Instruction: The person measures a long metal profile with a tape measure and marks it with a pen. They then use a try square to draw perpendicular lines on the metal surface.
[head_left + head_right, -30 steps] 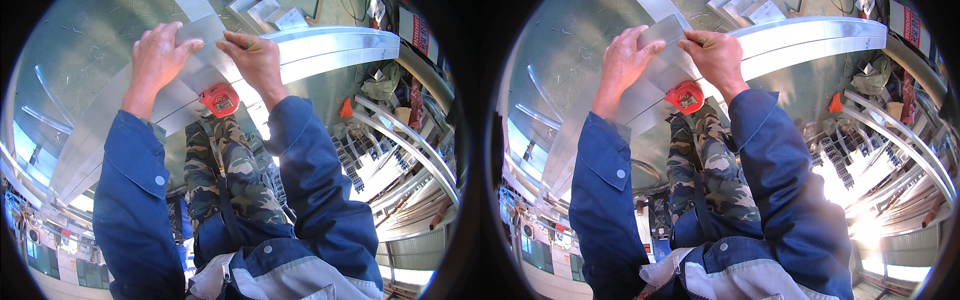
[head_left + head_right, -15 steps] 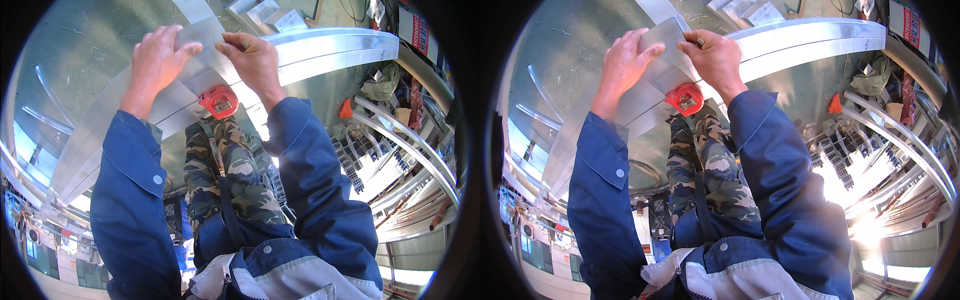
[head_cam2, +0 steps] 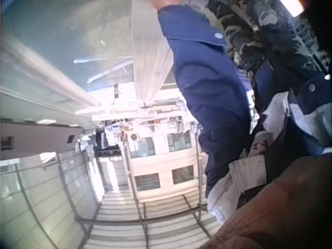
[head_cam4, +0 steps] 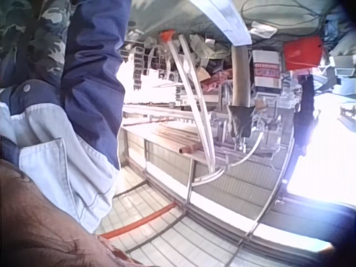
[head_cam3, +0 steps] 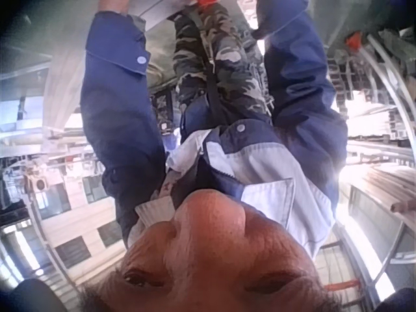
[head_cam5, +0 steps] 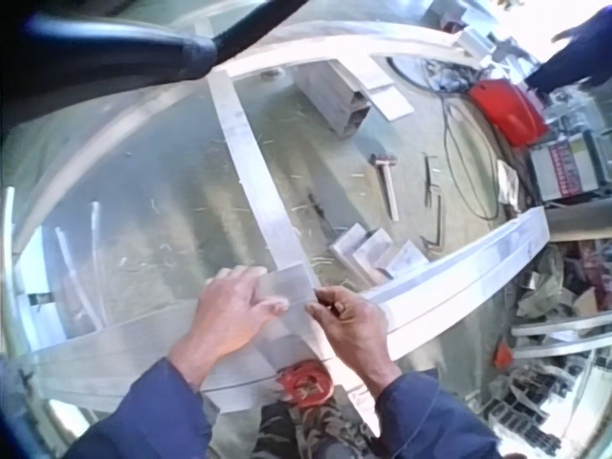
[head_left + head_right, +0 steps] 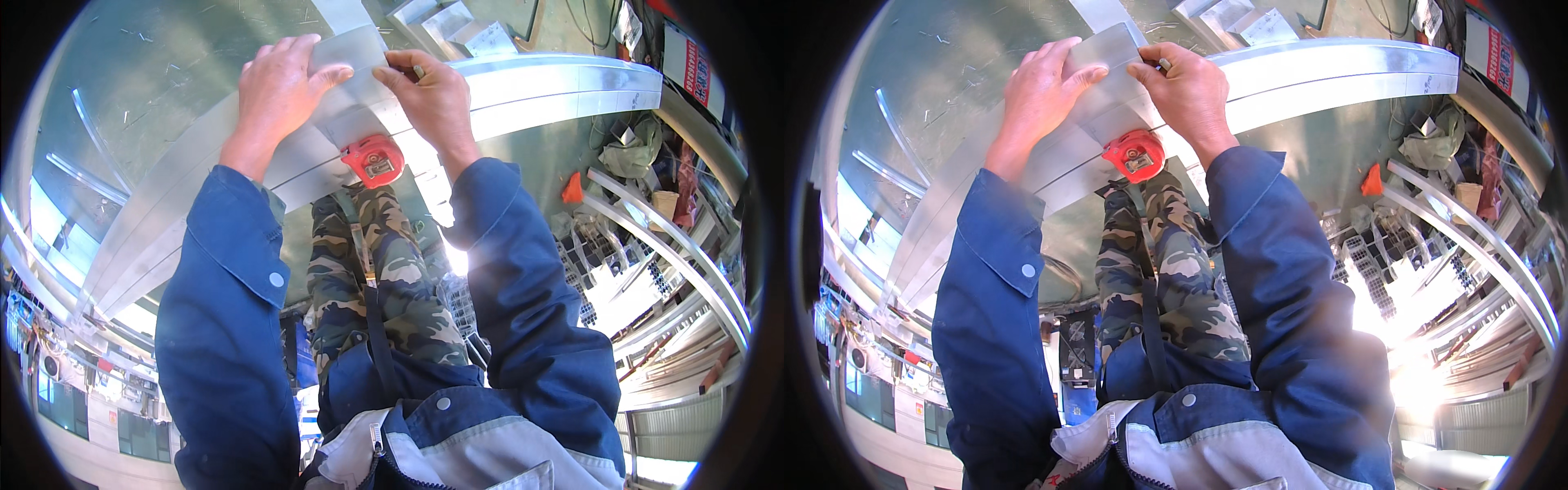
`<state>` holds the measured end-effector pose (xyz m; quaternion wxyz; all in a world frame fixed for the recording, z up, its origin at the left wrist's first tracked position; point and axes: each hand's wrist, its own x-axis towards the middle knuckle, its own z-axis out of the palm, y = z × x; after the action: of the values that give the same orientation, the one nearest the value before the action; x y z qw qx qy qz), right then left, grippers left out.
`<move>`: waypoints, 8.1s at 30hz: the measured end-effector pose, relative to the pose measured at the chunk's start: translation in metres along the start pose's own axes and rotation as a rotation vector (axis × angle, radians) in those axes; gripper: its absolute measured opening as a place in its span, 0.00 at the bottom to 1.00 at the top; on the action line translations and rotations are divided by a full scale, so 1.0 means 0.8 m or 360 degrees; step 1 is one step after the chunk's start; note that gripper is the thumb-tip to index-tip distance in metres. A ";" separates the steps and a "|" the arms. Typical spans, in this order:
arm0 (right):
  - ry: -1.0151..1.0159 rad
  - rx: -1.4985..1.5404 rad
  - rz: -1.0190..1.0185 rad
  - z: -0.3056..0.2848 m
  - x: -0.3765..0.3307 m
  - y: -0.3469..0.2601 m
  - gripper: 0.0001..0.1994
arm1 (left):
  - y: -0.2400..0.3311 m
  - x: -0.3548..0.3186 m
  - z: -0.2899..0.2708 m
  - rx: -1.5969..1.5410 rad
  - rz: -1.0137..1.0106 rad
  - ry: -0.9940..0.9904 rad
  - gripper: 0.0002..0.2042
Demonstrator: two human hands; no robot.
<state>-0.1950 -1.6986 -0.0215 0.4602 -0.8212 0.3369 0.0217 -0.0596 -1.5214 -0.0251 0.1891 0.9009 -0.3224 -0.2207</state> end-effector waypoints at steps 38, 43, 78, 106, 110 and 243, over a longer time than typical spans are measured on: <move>-0.0321 -0.0778 -0.0148 -0.013 -0.128 -0.056 0.34 | 0.114 -0.199 0.031 -0.1174 -0.0704 0.0217 0.18; -0.0407 -0.0501 0.0266 -0.005 -0.127 -0.051 0.29 | 0.132 -0.193 0.041 -0.1271 -0.0733 0.0253 0.30; -0.1225 0.0732 0.0488 -0.039 -0.069 -0.039 0.13 | 0.065 -0.174 -0.011 -0.1569 -0.0562 -0.0193 0.23; -0.0254 -0.0534 -0.0110 -0.037 0.000 -0.007 0.12 | 0.037 -0.162 -0.007 0.0072 -0.0522 0.0624 0.11; -0.0258 -0.0539 -0.0206 -0.038 0.001 -0.002 0.13 | 0.037 -0.155 -0.001 0.0129 -0.0586 0.0639 0.09; -0.1619 -0.0762 -0.1096 1.050 -0.762 -0.694 0.14 | -0.995 -1.292 -0.312 -0.1758 -0.1382 -0.0265 0.47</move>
<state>-0.1166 -0.5324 0.1168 0.3471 -0.8490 -0.2188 0.3329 -0.2522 -0.2117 0.0827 0.4881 0.7006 0.2117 -0.4756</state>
